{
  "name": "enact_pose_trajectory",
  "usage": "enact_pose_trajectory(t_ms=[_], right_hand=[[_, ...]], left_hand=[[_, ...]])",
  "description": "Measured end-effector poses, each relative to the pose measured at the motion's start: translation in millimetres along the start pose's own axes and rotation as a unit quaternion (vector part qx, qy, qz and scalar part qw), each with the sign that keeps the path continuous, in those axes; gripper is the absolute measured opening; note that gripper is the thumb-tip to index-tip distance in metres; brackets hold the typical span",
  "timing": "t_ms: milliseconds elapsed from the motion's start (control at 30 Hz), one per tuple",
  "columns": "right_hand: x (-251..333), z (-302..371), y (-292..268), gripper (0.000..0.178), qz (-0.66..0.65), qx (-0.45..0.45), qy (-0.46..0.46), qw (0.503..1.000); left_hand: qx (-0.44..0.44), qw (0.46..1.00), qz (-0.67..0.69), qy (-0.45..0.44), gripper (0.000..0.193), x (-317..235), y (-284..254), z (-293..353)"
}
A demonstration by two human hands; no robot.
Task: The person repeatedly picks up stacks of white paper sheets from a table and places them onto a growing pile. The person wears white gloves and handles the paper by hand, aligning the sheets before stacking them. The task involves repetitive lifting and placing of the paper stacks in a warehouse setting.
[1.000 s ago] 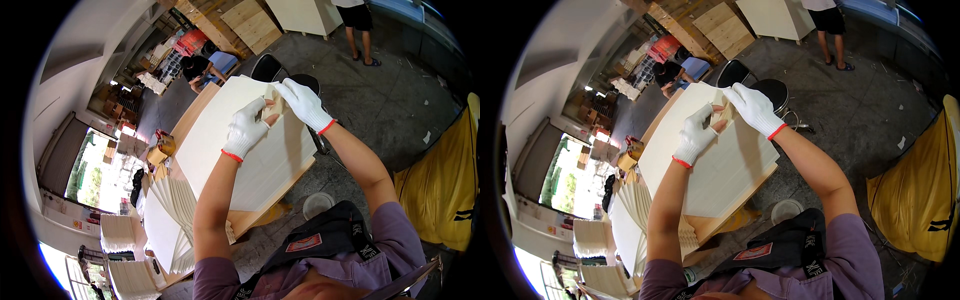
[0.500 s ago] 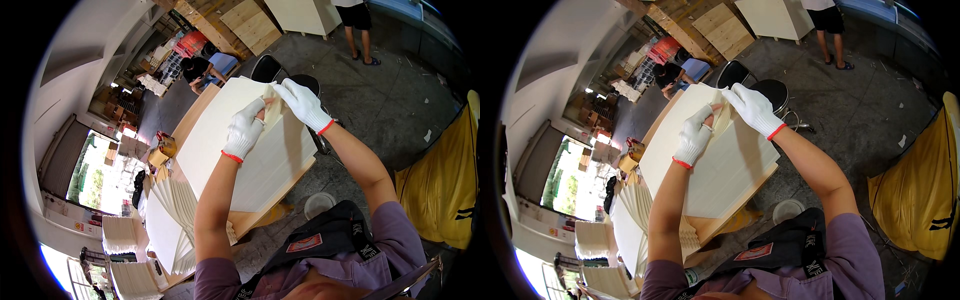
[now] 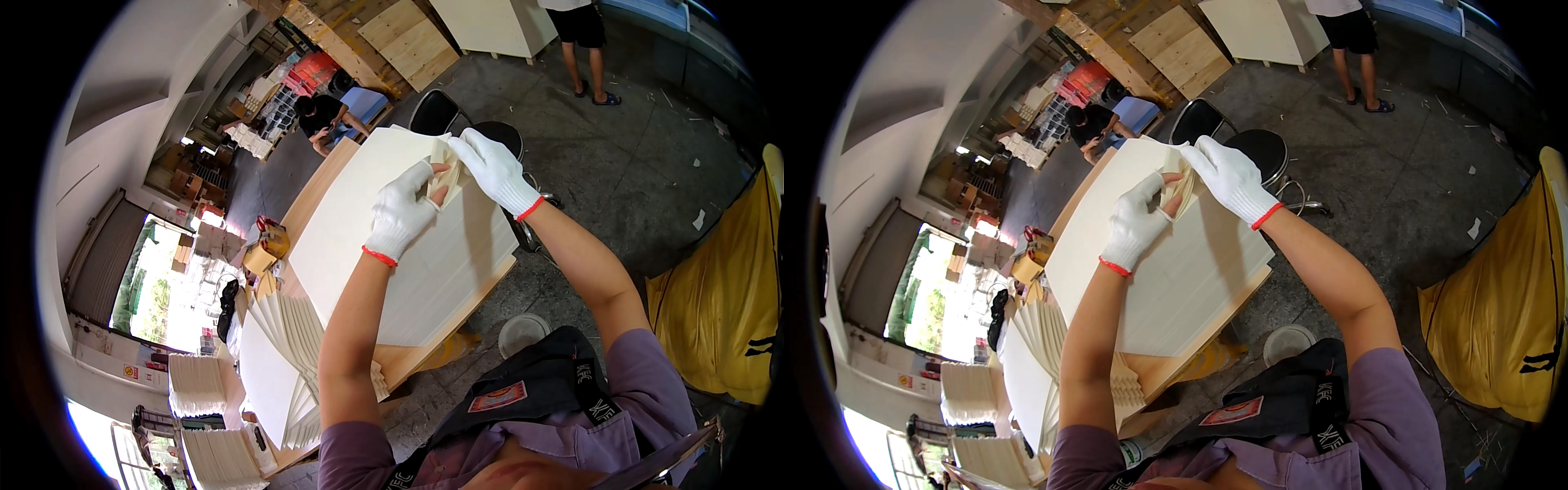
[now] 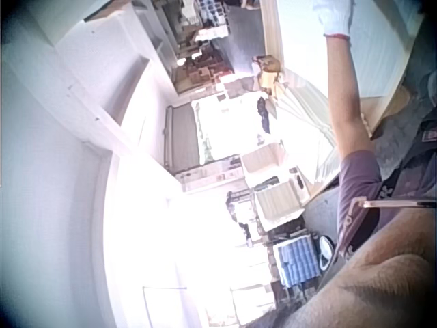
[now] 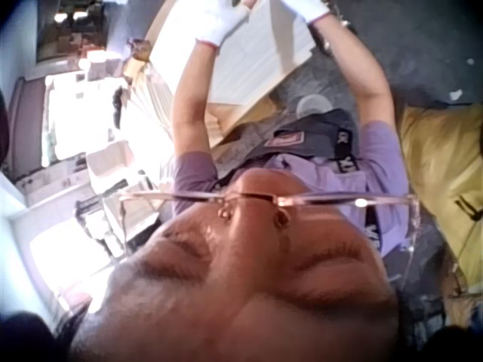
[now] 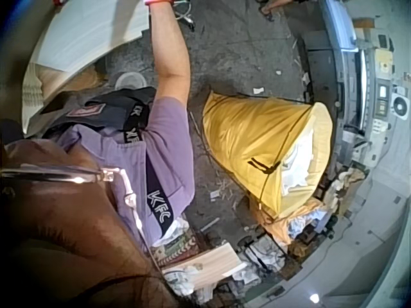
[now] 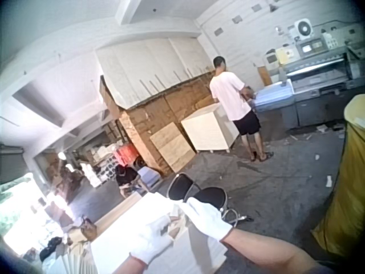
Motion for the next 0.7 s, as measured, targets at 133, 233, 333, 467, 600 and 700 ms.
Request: enact_pose_trajectory(t_ms=[133, 233, 333, 467, 600, 700], right_hand=[[7, 0, -16, 0.047, -0.018, -0.032, -0.042, 0.998], [-11, 3, -31, 0.05, 0.088, 0.014, 0.038, 0.995], [-3, 9, -22, 0.052, 0.205, 0.171, 0.046, 0.963], [4, 6, -13, 0.05, 0.259, 0.125, -0.101, 0.952], [10, 4, -13, 0.046, 0.291, 0.162, -0.109, 0.936], [24, 0, -17, 0.042, 0.334, 0.108, -0.221, 0.91]], left_hand=[[-0.069, 0.99, -0.054, 0.111, 0.043, -8, -2, 11], [-0.086, 0.993, -0.065, 0.051, 0.044, -4, -4, 11], [-0.085, 0.989, -0.114, 0.038, 0.042, 0, 0, 9], [-0.074, 0.986, -0.149, 0.018, 0.038, 4, 1, 5], [-0.072, 0.983, -0.169, -0.016, 0.035, 9, 4, -17], [-0.068, 0.981, -0.178, -0.029, 0.034, 11, 7, -25]])
Point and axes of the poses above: each hand's wrist, its own z-axis away from the middle knuckle, its own y-axis out of the palm, x = y × z, the point moved 6 cm from there along -z, towards the middle knuckle, and after that the axes turned 10 degrees about -y, right-handed, at the moved point
